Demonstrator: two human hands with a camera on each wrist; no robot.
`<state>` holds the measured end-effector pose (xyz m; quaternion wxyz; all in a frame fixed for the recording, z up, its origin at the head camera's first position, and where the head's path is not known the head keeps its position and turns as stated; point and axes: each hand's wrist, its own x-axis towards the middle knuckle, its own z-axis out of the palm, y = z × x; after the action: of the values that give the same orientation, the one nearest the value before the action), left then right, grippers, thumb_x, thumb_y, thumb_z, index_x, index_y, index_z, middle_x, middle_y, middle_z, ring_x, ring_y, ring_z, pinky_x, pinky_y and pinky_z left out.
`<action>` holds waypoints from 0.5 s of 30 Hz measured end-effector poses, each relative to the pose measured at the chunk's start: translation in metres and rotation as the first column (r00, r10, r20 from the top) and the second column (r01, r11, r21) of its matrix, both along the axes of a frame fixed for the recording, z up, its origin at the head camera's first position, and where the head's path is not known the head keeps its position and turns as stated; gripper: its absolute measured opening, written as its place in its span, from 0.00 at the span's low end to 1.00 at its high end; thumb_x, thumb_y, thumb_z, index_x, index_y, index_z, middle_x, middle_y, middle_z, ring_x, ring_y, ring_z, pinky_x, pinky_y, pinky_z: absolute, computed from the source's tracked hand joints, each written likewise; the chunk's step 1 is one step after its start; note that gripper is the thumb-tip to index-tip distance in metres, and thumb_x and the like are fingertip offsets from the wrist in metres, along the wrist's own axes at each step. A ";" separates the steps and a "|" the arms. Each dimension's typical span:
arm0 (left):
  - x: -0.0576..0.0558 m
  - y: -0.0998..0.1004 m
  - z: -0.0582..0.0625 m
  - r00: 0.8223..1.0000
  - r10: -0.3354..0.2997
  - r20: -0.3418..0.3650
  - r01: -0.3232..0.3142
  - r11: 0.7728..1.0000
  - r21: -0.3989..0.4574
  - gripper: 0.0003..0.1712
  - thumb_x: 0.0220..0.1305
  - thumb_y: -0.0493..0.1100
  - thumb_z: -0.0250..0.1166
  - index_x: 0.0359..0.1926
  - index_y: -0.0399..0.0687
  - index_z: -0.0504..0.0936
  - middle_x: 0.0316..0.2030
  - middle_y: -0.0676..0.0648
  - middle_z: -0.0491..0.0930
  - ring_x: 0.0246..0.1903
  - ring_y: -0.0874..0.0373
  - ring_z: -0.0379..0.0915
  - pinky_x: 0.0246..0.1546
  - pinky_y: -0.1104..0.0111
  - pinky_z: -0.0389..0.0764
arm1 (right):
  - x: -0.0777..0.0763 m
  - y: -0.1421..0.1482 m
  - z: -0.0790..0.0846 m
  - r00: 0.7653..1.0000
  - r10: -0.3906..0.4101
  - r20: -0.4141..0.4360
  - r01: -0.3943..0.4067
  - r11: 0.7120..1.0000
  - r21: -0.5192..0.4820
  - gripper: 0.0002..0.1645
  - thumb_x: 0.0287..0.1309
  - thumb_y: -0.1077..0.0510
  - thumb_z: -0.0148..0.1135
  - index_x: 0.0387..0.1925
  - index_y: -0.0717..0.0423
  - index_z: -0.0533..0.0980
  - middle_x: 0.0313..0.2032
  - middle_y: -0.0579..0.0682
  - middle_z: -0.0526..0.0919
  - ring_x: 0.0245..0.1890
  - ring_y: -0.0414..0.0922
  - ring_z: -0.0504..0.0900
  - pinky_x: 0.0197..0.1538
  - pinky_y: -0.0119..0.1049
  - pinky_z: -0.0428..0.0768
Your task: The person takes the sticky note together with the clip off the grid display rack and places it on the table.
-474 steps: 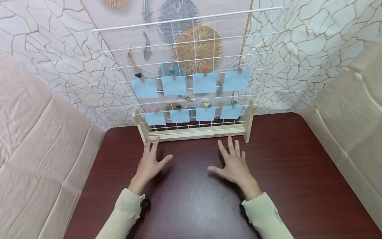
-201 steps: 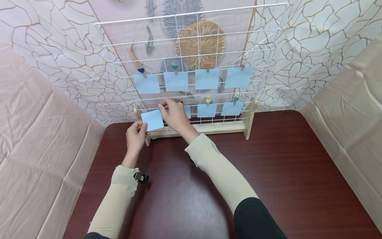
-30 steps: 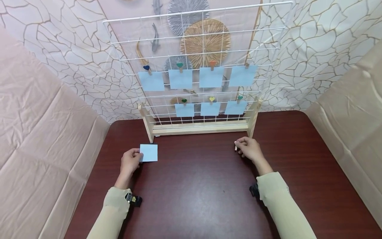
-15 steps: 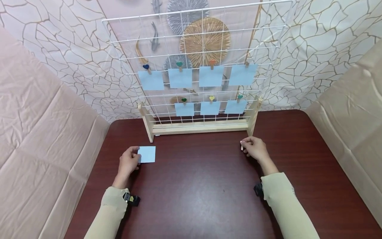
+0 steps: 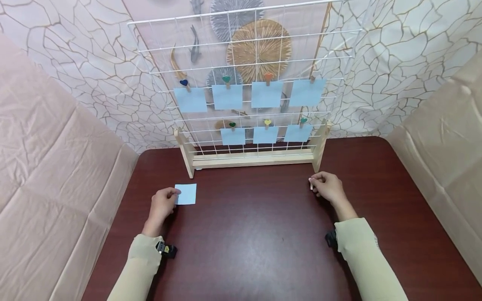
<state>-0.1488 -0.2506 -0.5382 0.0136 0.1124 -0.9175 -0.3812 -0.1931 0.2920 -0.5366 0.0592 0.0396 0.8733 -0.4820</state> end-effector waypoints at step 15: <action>-0.001 -0.003 0.001 0.998 0.016 0.062 -0.016 1.000 0.007 0.15 0.76 0.36 0.58 0.52 0.39 0.90 0.53 0.36 0.86 0.53 0.42 0.80 0.52 0.48 0.81 | -0.006 0.000 0.000 0.999 0.028 0.047 -0.029 0.999 0.030 0.20 0.77 0.59 0.60 0.56 0.76 0.78 0.35 0.56 0.87 0.26 0.39 0.83 0.31 0.36 0.86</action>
<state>-0.1500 -0.2537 -0.5375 -0.0121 0.1315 -0.9152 -0.3808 -0.1988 0.2922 -0.5361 0.0856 0.0392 0.8795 -0.4665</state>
